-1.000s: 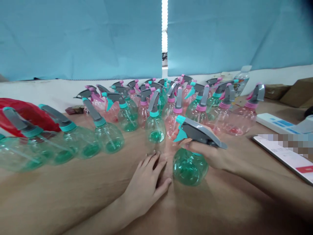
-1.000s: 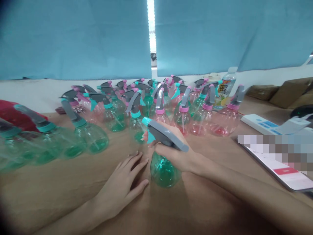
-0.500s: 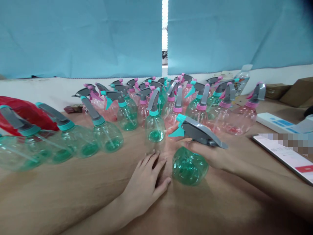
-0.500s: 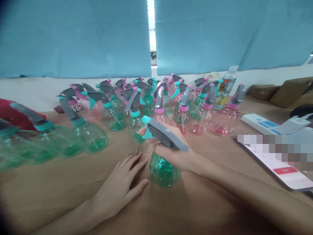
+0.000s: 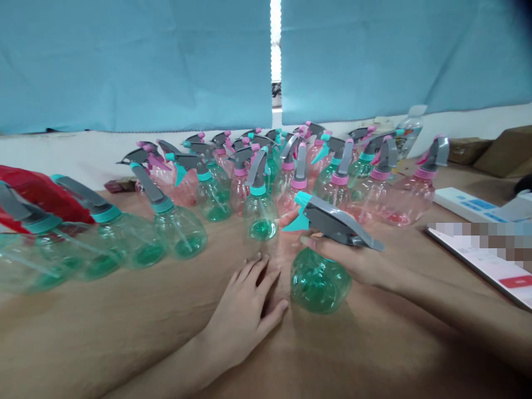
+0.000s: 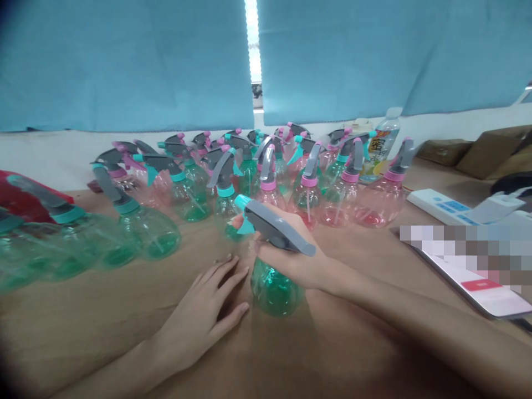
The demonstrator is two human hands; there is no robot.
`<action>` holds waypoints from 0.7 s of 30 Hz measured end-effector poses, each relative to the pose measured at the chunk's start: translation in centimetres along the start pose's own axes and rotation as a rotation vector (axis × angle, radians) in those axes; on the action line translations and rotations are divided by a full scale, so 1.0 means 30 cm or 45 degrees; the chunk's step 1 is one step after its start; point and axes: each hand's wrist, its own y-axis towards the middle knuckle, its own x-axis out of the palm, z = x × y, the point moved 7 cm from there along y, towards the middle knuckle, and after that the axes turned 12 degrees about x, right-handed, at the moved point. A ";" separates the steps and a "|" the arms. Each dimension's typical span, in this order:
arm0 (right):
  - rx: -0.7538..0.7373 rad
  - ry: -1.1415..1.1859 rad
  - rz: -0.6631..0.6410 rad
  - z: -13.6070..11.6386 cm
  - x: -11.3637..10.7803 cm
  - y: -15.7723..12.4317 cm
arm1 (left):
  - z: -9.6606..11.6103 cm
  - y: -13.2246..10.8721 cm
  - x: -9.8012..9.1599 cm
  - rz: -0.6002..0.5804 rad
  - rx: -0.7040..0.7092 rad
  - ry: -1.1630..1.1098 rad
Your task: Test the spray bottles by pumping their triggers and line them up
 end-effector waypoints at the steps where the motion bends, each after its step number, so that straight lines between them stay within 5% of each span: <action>1: 0.007 0.019 -0.011 0.000 0.001 0.001 | 0.001 -0.001 0.000 0.000 -0.003 -0.003; 21: 0.031 0.093 -0.019 -0.005 0.003 0.005 | 0.002 -0.002 0.004 -0.026 -0.004 -0.023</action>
